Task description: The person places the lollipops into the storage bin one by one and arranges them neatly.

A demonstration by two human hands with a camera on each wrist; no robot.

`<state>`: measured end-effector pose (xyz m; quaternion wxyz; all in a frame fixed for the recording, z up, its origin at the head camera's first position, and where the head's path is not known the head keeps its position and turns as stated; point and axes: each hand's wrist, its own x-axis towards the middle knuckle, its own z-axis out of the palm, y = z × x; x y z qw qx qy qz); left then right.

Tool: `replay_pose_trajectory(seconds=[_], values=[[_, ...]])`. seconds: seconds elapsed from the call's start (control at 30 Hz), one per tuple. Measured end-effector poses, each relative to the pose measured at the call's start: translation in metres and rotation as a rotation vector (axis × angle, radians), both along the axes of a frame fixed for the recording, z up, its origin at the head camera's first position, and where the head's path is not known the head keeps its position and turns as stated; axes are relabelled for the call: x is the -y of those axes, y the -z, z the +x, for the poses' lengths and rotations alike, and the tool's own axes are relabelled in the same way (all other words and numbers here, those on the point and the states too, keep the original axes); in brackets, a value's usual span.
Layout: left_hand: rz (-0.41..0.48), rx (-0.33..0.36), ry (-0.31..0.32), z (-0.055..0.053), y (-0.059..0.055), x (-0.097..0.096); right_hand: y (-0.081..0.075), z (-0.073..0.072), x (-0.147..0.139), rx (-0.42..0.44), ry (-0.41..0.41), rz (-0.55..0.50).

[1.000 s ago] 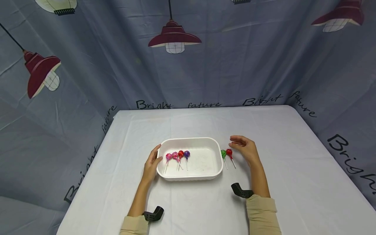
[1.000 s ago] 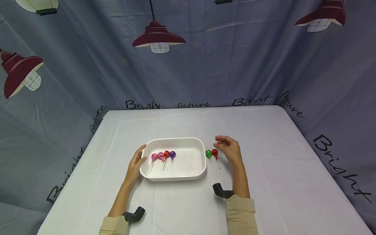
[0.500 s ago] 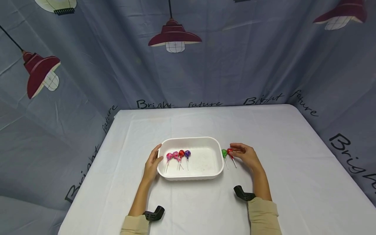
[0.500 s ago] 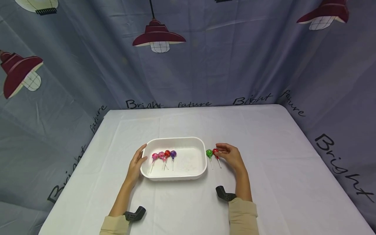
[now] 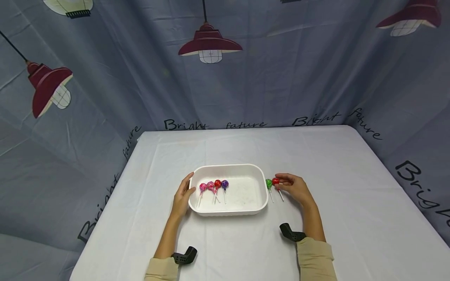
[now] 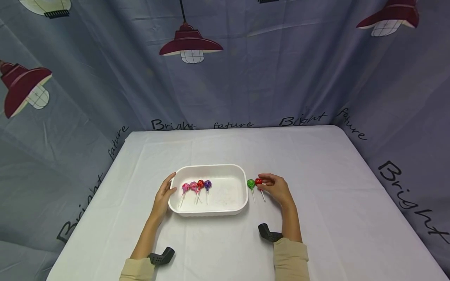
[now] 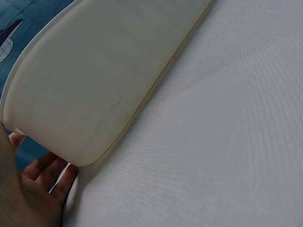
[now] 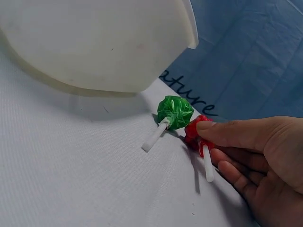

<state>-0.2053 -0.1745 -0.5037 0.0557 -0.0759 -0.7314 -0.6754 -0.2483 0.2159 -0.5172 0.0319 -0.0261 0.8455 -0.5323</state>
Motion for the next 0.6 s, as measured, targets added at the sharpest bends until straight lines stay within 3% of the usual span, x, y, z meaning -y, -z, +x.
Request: replay_pose_trajectory(seconds=[0.23, 0.6], values=[[-0.008, -0.020, 0.002, -0.0012, 0.0006, 0.0001, 0.0009, -0.0009, 0.0006, 0.012, 0.025, 0.060], [-0.002, 0.020, -0.007, 0.0004, -0.0019, -0.0006, -0.0009, -0.0008, 0.0034, 0.006, 0.037, 0.053]])
